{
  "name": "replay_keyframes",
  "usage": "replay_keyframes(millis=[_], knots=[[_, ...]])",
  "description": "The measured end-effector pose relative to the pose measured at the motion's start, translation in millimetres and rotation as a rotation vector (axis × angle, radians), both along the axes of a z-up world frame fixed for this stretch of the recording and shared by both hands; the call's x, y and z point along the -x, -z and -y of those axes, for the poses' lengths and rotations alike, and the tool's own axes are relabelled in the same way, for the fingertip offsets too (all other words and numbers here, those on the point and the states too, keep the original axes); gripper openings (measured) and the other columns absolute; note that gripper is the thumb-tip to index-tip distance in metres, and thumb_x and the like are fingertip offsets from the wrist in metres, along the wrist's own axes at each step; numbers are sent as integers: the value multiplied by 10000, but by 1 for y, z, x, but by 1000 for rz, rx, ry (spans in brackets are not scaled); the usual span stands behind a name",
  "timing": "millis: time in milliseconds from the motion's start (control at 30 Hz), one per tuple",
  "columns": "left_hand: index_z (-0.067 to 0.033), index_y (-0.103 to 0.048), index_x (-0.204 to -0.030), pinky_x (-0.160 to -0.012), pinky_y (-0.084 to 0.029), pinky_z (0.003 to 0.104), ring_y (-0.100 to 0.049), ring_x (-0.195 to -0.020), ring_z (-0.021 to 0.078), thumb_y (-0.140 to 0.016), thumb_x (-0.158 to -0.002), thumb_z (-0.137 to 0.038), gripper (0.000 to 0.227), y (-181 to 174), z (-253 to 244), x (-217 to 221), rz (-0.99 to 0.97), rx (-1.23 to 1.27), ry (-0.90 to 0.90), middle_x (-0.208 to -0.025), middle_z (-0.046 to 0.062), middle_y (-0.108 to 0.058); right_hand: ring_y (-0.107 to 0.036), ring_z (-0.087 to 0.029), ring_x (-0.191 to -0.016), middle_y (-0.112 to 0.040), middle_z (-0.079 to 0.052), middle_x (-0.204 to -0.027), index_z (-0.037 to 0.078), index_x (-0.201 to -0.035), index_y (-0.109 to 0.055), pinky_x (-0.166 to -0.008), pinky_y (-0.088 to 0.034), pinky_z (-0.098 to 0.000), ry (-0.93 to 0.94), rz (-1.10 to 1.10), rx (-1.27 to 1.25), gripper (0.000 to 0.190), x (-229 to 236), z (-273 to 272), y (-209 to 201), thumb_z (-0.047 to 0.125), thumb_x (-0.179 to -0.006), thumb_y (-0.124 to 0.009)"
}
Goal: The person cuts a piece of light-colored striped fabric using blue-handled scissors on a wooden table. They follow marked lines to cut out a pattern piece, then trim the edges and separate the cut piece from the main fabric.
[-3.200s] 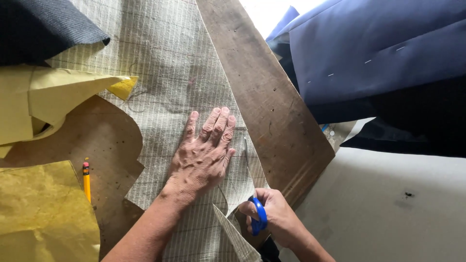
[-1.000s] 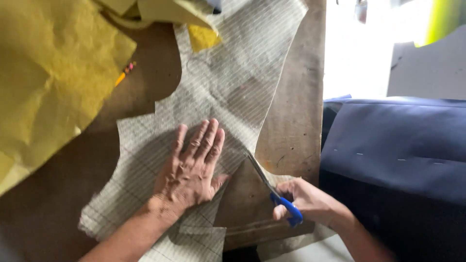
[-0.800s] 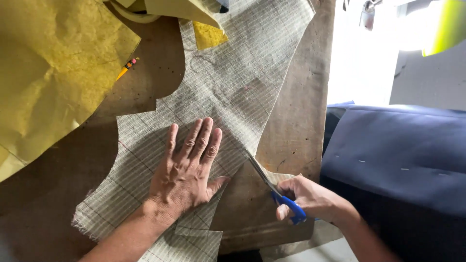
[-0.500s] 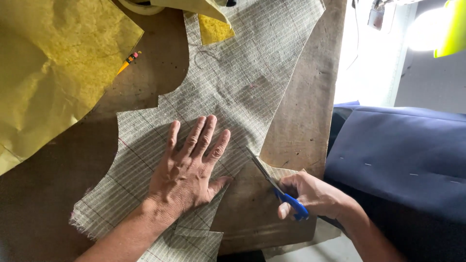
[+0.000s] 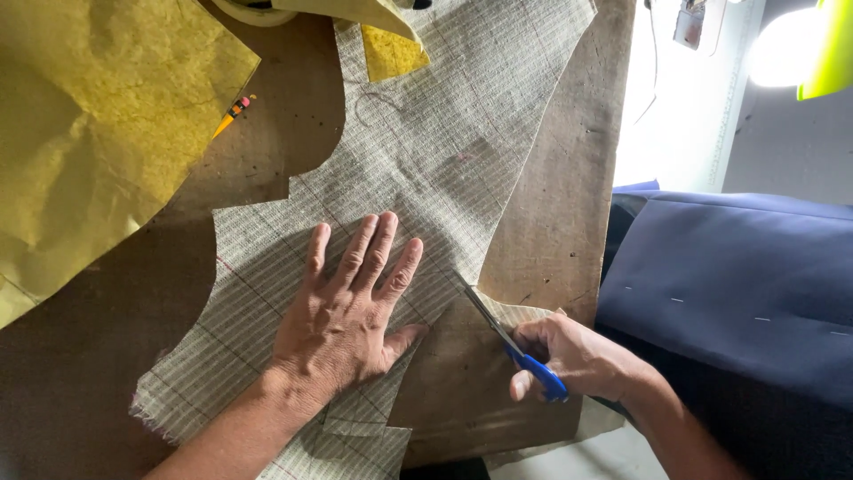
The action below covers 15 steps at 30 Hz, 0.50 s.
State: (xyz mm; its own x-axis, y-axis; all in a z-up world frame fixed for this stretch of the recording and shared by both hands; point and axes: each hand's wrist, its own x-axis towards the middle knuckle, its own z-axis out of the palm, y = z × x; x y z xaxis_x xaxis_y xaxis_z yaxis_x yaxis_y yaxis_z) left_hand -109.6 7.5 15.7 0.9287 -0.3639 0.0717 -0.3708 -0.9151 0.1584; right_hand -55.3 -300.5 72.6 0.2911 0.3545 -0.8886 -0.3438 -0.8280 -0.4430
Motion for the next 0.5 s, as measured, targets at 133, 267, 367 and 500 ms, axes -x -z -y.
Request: replay_keyframes(millis=[133,267,367,500], knots=[[-160,-277,-1647,-1239,-219,647,-212,-1576,319,-513,-794,-818,1103,-3,-1,-1,9,-10,2,-1703,204,-239,-451,-80,-546,-539,19,-588,117,-624,-521,-495,-370,-303,11,42,24,540,1,-9,-7,359,-704,-996],[-167,-270,-1651,-1243,-216,644,-175,-1586,316,-469,-817,-833,1085,-3,0,-1,2,-25,-1,-1708,199,-225,-454,-90,-511,-546,-2,-549,97,-614,-514,-457,-373,-307,81,1,121,547,2,-14,-11,278,-703,-1022],[-153,-263,-1648,-1236,-217,648,-231,-1569,319,-485,-819,-822,1088,-2,0,-1,-3,-13,4,-1703,201,-235,-468,-91,-518,-548,-5,-545,93,-607,-524,-473,-393,-306,86,4,95,523,1,-17,-14,250,-711,-1013],[-148,-285,-1637,-1240,-209,645,-248,-1562,322,-502,-823,-801,1067,-2,0,-1,-10,2,2,-1693,200,-262,-459,-98,-567,-512,17,-631,101,-646,-554,-487,-385,-306,96,-15,98,467,3,-16,-12,247,-723,-991]])
